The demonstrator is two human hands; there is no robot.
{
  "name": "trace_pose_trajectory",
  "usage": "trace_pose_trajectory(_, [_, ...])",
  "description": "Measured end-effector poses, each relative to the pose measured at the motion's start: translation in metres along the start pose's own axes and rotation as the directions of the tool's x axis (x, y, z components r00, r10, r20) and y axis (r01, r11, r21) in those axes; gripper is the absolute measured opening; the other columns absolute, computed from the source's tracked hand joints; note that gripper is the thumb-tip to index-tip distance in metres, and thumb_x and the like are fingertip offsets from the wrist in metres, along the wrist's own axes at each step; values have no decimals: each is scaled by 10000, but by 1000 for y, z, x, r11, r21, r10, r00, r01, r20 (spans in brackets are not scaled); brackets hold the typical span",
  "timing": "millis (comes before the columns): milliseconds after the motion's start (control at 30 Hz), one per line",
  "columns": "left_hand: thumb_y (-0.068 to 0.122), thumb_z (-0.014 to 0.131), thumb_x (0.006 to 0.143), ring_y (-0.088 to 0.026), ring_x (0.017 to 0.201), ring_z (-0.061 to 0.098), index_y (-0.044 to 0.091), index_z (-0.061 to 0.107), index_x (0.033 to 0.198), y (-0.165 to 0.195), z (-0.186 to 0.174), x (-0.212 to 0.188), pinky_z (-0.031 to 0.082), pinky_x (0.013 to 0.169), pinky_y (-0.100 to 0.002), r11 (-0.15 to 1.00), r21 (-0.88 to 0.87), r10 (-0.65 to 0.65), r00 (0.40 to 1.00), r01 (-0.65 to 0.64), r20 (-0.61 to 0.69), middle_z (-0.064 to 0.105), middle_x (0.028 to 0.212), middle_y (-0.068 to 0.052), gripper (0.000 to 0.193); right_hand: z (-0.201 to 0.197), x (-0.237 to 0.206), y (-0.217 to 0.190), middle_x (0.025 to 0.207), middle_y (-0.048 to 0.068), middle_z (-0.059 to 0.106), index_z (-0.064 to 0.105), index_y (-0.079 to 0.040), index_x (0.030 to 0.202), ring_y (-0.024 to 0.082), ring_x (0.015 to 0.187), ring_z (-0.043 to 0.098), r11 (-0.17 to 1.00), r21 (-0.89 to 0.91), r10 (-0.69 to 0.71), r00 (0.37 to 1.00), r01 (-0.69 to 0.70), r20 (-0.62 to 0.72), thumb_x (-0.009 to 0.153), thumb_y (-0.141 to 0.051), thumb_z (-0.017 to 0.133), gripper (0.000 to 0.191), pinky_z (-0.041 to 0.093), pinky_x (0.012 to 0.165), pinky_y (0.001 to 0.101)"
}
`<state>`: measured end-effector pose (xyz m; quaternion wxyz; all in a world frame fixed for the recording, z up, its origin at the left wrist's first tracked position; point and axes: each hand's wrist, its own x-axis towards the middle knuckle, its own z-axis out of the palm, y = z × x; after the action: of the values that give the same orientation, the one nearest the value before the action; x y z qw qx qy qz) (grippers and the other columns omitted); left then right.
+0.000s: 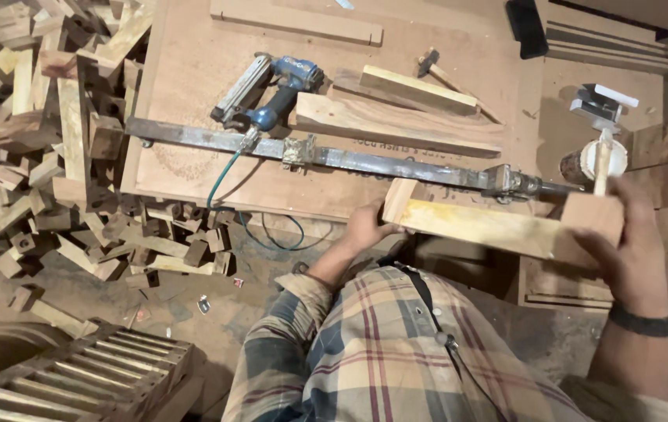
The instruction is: The person assembles small wooden frames by applying glue to short blocks, inserting them into a jig, and fastening them with a nail gun. They repeat this cycle multiple times, occasionally tapping pieces with a hammer and repositioning the jig.
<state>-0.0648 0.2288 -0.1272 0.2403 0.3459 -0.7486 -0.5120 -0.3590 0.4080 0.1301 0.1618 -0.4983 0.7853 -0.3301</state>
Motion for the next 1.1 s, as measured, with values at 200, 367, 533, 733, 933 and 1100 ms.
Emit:
trace_pose_trajectory(200, [455, 864, 768, -333, 914, 759, 45, 620, 1325, 26, -50, -22, 590, 802, -422, 987, 150, -44, 997, 52, -58, 747, 1062, -198, 733, 9, -30, 93, 1456, 131, 543, 501, 33, 1504, 217, 1349, 531, 831, 554, -27, 998, 54, -56, 902, -324, 633, 712, 414, 1221, 356])
trace_pose_trajectory(367, [474, 777, 875, -274, 785, 711, 72, 659, 1114, 25, -108, -22, 574, 689, -375, 824, 527, -184, 978, 208, -97, 719, 902, -79, 483, 75, 20, 109, 1499, 149, 544, 543, -10, 1463, 276, 1427, 464, 680, 726, -127, 992, 103, -22, 831, -317, 679, 716, 317, 1241, 402])
trace_pose_trajectory(533, [321, 891, 719, -343, 827, 708, -7, 651, 1247, 28, -133, -18, 565, 701, -420, 802, 597, 234, 917, 7, -324, 718, 938, -140, 666, 127, 84, 122, 1548, 158, 510, 561, -16, 1402, 290, 1560, 348, 657, 736, -206, 978, 164, -34, 851, -298, 615, 621, 200, 1319, 430])
trace_pose_trajectory(733, [379, 916, 715, -320, 790, 699, 49, 655, 1040, 22, -121, 2, 549, 678, -423, 815, 563, 125, 907, 138, -403, 713, 866, -106, 532, 151, 121, 136, 1567, 172, 502, 560, -35, 1421, 361, 1549, 339, 930, 302, -246, 966, 211, 81, 854, -272, 596, 616, 214, 1279, 473])
trace_pose_trajectory(933, [375, 919, 688, -327, 893, 679, 106, 655, 1025, 16, -111, 19, 536, 724, -445, 745, 615, 51, 897, 258, -438, 697, 971, -97, 506, 164, 126, 136, 1539, 203, 501, 563, -104, 1442, 400, 1417, 426, 936, -268, -222, 974, 228, 55, 890, -353, 715, 624, 294, 1208, 530])
trace_pose_trajectory(1100, [392, 870, 675, -402, 1268, 505, 27, 483, 1428, 21, -133, 35, 407, 1037, -518, 629, 776, 181, 960, 55, -215, 524, 1366, -211, 922, 155, 126, 122, 1458, 256, 435, 439, 20, 1451, 438, 1363, 371, 827, -306, -393, 875, 471, 284, 511, -591, 882, 1205, 258, 1135, 597])
